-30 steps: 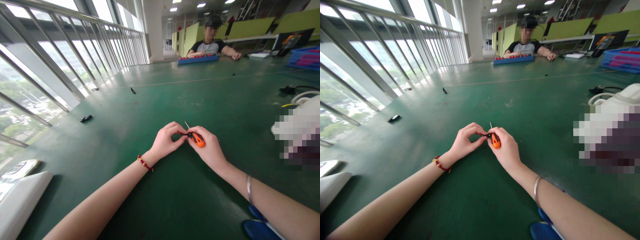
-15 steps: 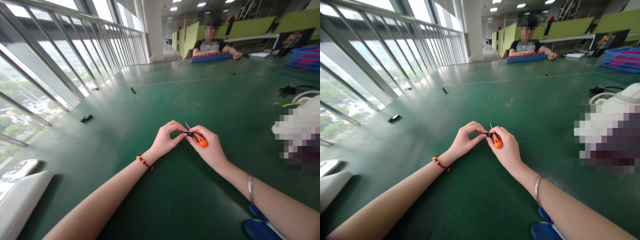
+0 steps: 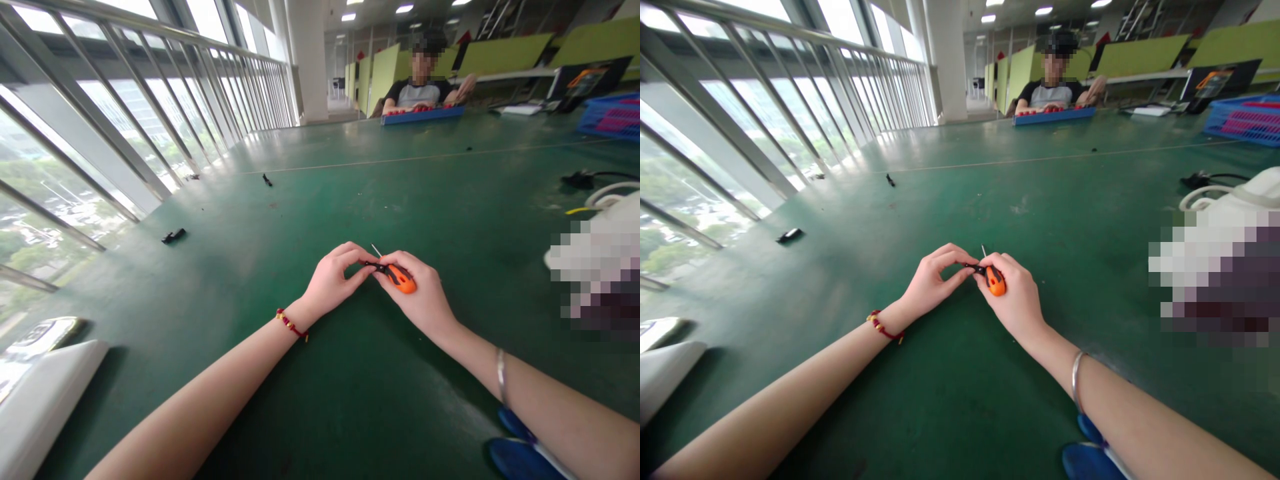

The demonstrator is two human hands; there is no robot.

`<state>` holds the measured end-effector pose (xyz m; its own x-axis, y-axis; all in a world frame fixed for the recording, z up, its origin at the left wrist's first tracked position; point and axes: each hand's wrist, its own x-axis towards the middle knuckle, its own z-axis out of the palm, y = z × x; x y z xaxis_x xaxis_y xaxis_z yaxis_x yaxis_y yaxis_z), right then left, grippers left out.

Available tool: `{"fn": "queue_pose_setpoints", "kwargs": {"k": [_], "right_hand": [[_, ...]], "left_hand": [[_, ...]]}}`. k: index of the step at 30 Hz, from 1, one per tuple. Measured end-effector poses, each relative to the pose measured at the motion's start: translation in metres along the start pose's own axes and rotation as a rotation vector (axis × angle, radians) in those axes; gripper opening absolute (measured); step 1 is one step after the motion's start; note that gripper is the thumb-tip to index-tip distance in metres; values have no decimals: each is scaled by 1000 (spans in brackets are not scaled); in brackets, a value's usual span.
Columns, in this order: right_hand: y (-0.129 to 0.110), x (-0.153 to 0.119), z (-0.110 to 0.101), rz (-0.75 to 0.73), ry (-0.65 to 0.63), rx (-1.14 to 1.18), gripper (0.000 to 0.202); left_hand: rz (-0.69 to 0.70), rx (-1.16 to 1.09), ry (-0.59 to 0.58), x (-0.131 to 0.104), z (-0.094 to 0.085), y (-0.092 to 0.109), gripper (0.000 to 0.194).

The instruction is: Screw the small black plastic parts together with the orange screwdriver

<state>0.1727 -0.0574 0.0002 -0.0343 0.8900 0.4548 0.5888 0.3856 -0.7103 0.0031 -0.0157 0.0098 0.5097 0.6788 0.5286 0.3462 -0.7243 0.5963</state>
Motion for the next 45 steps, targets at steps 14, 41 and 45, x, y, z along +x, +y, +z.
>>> {"fn": "queue_pose_setpoints", "kwargs": {"k": [14, 41, 45], "right_hand": [[-3, -1, 0, 17, 9, 11, 10], [-4, -1, 1, 36, -2, 75, 9], [-4, 0, 1, 45, 1, 82, 10]], "left_hand": [[61, 115, 26, -2, 0, -1, 15], [77, 96, 56, -2, 2, -2, 13], [114, 127, 83, -2, 3, -3, 14]]}}
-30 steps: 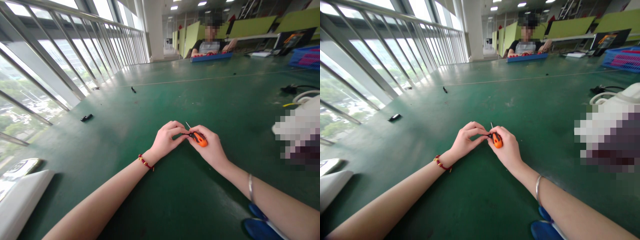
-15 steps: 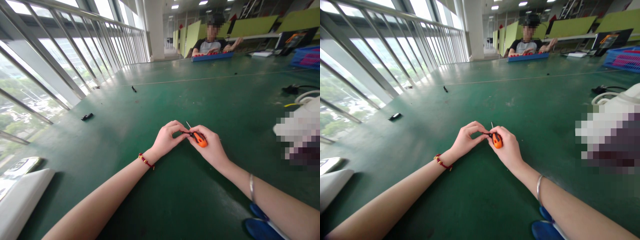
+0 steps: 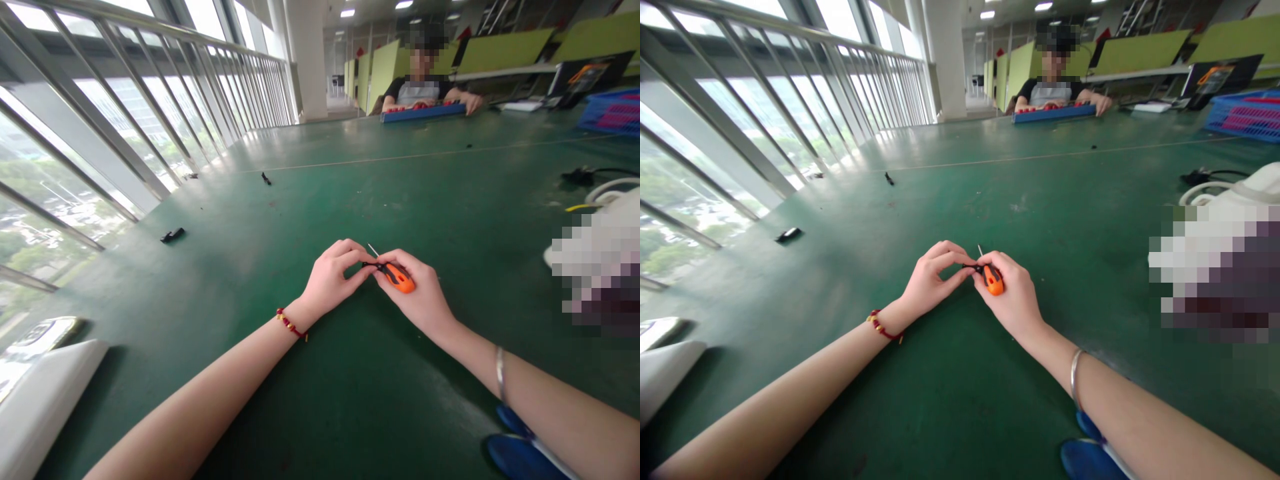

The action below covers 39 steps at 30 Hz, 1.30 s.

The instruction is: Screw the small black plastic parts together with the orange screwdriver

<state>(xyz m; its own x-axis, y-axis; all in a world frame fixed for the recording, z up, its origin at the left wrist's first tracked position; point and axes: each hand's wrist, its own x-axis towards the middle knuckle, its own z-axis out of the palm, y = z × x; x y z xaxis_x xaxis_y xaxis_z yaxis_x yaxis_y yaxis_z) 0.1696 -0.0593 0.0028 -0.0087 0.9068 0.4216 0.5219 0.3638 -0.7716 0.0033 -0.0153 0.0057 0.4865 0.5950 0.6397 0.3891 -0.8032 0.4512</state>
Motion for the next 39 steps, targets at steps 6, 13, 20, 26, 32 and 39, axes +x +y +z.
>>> {"fn": "queue_pose_setpoints", "kwargs": {"k": [6, 13, 20, 26, 32, 39], "right_hand": [[-2, 0, 0, 4, 5, 16, 9], [-2, 0, 0, -3, 3, 9, 9], [-5, -1, -1, 8, -3, 28, 10], [-5, -1, 0, 40, -25, 46, 10], [-4, -1, 0, 17, 11, 56, 8], [-3, 0, -1, -36, 41, 61, 7]], "left_hand": [[-20, 17, 22, 0, -1, 1, 14], [-126, -56, -76, 1, -2, 4, 16], [-154, -157, -71, 4, -3, 3, 14], [-116, -183, 7, 4, -4, 5, 14], [-101, -180, 32, 4, -2, 6, 11], [-71, -173, 17, 3, -2, 2, 10]]}}
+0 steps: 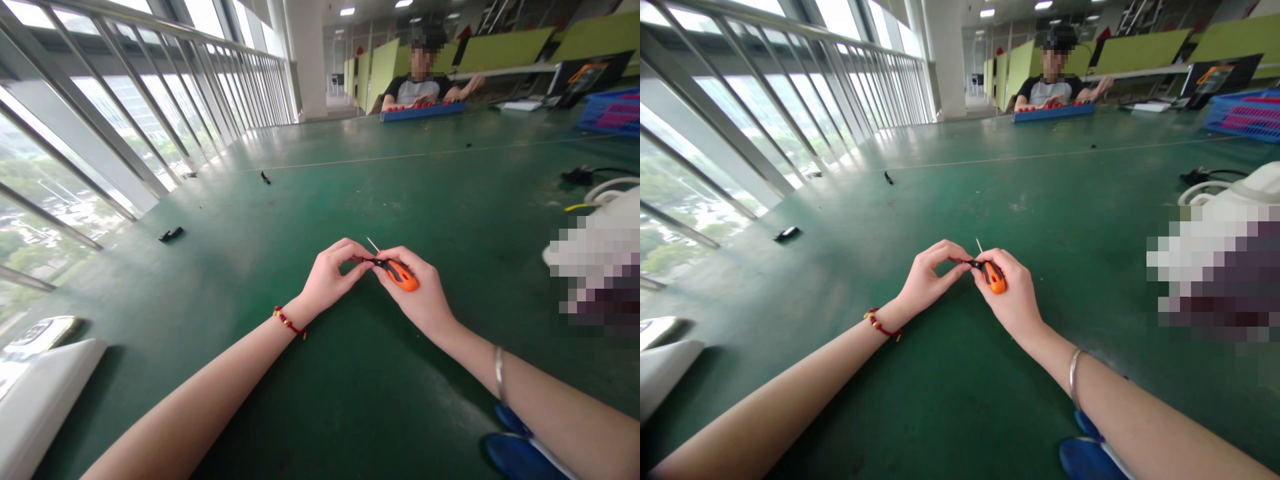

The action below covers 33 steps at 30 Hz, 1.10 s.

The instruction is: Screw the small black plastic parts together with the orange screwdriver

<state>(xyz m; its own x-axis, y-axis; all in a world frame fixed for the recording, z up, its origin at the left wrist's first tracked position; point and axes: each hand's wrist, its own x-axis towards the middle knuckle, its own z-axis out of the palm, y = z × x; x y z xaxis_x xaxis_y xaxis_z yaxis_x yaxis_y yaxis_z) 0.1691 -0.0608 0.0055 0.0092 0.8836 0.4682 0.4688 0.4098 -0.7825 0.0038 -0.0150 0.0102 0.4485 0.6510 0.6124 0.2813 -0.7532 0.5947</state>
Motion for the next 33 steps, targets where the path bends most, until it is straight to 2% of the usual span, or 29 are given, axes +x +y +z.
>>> {"fn": "queue_pose_setpoints", "kwargs": {"k": [4, 24, 27, 29, 33], "right_hand": [[2, 0, 0, -24, -11, -2, 9], [3, -1, 0, -21, -2, -73, 9], [1, -1, -1, -38, 47, -62, 11], [-2, -1, -2, -40, 66, -48, 10], [-8, -3, -2, -33, 35, -7, 5]], "left_hand": [[42, 38, -7, -1, -2, -1, 11], [-5, 46, -102, 0, -3, -1, 12], [-57, 156, -40, 1, -7, -7, 11], [-142, 283, -6, 1, -11, -13, 9], [-259, 468, -57, 0, -13, -20, 7]]}}
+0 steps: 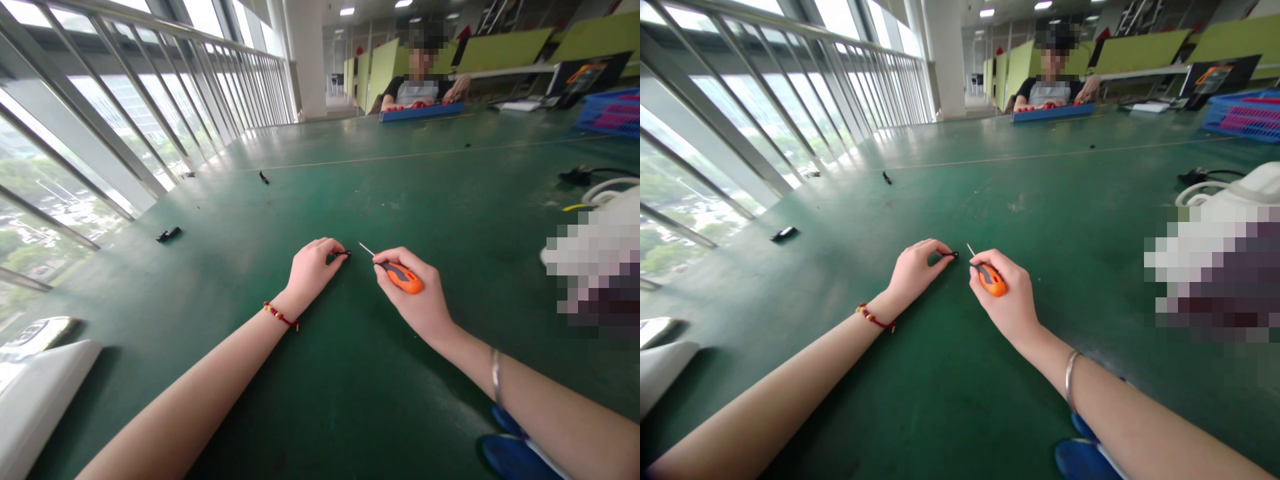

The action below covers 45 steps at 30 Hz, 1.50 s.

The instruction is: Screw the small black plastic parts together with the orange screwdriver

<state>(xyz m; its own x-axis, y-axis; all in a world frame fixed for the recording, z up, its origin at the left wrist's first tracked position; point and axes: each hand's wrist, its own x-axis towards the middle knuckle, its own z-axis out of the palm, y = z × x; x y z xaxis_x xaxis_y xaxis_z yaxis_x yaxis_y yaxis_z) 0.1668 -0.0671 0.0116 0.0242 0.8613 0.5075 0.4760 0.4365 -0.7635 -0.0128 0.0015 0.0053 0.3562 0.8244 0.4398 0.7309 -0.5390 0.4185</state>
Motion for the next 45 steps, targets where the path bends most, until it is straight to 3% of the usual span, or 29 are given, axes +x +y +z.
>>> {"fn": "queue_pose_setpoints", "kwargs": {"k": [13, 21, 31, 45], "right_hand": [[-4, -1, -1, -47, -37, -11, 6], [-6, -3, -1, -96, -54, -7, 8], [-6, -4, 1, -94, -187, 7, 4], [-4, -5, 2, -91, -182, 6, 4]], "left_hand": [[35, 133, 43, -2, 2, 2, 4], [-13, 104, 44, -3, 2, 3, 5], [8, 62, 11, -3, 2, 4, 3], [17, 55, -17, -2, 2, 6, 3]]}}
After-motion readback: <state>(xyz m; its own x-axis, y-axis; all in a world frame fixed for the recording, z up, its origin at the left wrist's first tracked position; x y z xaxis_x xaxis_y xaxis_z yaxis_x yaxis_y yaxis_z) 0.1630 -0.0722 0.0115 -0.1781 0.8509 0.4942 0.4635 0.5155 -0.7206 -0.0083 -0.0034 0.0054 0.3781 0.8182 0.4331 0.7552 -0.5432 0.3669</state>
